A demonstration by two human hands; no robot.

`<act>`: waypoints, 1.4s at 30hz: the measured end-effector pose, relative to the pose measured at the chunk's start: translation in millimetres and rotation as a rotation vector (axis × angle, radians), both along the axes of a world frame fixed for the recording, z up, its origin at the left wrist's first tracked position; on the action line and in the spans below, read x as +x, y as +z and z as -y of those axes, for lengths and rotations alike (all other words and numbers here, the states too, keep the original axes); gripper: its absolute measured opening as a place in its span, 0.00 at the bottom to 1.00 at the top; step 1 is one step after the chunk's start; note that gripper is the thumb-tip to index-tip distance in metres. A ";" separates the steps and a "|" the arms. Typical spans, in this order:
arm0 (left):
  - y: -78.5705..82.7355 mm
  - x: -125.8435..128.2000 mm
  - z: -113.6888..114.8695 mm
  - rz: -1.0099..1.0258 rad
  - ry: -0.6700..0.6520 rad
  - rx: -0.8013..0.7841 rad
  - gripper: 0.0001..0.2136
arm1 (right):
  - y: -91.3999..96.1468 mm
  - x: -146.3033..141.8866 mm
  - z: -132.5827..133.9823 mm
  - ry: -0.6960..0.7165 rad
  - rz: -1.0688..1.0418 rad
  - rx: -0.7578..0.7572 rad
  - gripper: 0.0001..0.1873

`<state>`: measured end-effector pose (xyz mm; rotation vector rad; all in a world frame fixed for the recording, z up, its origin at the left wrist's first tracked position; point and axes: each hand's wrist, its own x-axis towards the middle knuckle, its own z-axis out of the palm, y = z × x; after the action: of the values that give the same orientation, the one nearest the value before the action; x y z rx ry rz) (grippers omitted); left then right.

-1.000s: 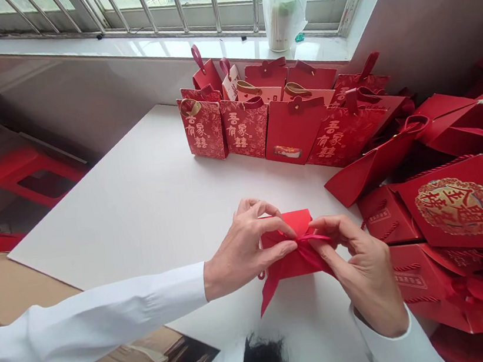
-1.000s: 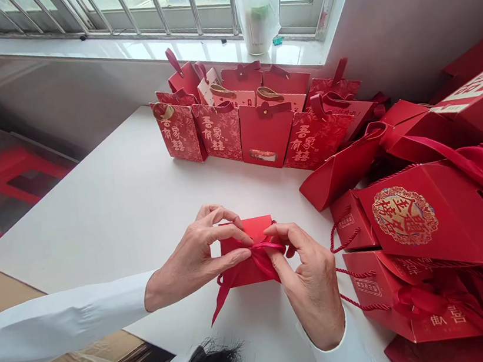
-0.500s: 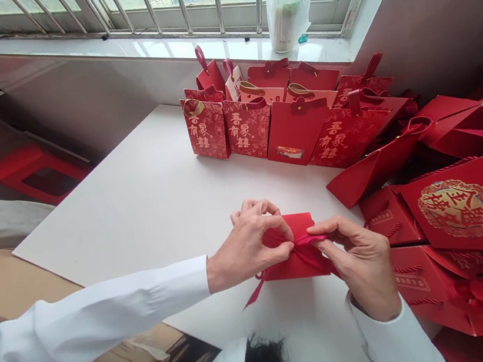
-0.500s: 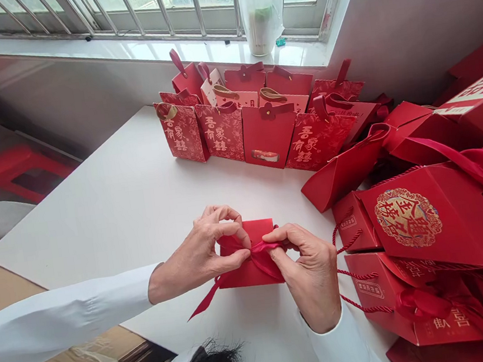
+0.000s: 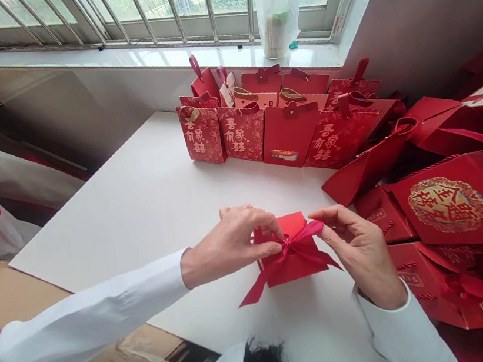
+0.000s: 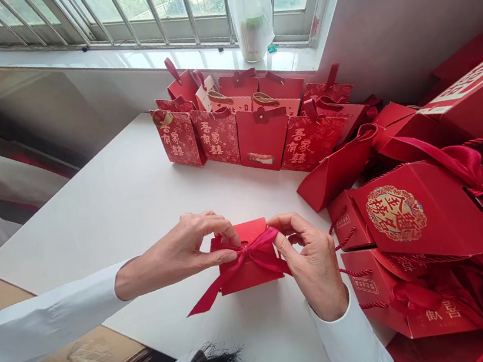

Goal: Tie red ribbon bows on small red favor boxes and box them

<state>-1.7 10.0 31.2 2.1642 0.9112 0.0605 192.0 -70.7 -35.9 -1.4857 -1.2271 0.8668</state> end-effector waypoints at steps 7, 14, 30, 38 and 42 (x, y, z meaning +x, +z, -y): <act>9.8 -4.2 -7.2 0.001 0.008 -0.078 0.09 | -5.0 5.7 -3.8 0.005 0.001 -0.012 0.14; 16.3 -7.0 -13.4 0.016 -0.001 -0.184 0.06 | 5.2 12.1 23.5 -0.183 0.173 0.194 0.09; 13.3 -7.4 -6.3 0.143 0.095 -0.367 0.10 | 5.2 -46.6 34.9 -0.017 0.671 0.592 0.09; 7.1 -7.3 -0.6 0.084 0.164 -0.244 0.11 | 6.1 -55.8 30.0 0.039 0.649 0.576 0.09; 6.2 -10.3 1.4 0.035 0.166 -0.014 0.10 | 2.2 -44.5 45.9 0.078 0.619 0.611 0.09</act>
<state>-12.0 8.6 37.5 2.0645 1.0661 0.1731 147.4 -116.6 -33.7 -1.2222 -1.8063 0.0227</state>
